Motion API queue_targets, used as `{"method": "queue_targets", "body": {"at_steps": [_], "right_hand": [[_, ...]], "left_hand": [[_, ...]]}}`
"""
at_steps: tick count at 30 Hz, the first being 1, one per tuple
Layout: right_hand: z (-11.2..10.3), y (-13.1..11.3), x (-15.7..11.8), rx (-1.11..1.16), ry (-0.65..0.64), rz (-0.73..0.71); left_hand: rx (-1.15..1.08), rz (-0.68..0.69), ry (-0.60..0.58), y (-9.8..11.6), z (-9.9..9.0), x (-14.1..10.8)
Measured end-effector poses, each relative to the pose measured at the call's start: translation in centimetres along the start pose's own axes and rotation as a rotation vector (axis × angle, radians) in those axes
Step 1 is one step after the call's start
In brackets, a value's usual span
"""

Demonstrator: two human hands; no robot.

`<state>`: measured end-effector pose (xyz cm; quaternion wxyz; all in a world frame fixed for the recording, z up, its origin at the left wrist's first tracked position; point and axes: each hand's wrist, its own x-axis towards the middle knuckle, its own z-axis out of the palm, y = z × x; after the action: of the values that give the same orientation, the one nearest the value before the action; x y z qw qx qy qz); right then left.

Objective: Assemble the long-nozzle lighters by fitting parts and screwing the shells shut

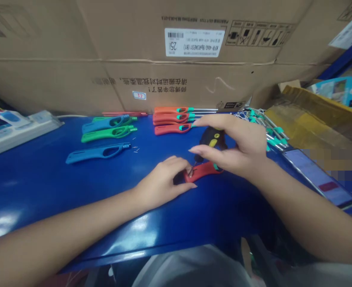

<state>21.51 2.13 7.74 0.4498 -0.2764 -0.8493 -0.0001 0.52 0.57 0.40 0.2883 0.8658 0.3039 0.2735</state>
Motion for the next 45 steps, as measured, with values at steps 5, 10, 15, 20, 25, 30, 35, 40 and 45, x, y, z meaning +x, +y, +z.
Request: {"method": "queue_targets", "body": {"at_steps": [5, 10, 15, 20, 25, 30, 35, 40, 45], "right_hand": [[-0.2, -0.5, 0.0, 0.195, -0.176, 0.100], [0.1, -0.3, -0.2, 0.080, -0.074, 0.065], [0.4, -0.3, -0.1, 0.044, -0.105, 0.058], [0.7, 0.0, -0.5, 0.056, -0.011, 0.051], [0.7, -0.1, -0.6, 0.093, -0.049, -0.073], [0.6, -0.2, -0.3, 0.158, -0.020, 0.006], [0.0, -0.1, 0.0, 0.084, -0.128, -0.014], [-0.3, -0.5, 0.0, 0.098, -0.103, 0.017], [-0.3, -0.6, -0.1, 0.089, -0.115, 0.001]], "left_hand": [[0.003, -0.012, 0.005, -0.1, 0.0, -0.1], [0.003, -0.005, 0.021, -0.1, 0.1, 0.0], [-0.011, -0.019, 0.016, -0.1, 0.0, 0.1], [-0.003, -0.007, 0.022, 0.0, 0.0, 0.0], [0.012, 0.003, 0.028, -0.1, 0.0, 0.0], [0.015, 0.009, 0.031, -0.1, 0.1, 0.0], [0.007, 0.012, 0.023, 0.0, 0.1, -0.1], [0.023, 0.023, 0.010, 0.0, 0.0, 0.0], [0.034, 0.015, 0.000, 0.3, -0.1, 0.1]]}}
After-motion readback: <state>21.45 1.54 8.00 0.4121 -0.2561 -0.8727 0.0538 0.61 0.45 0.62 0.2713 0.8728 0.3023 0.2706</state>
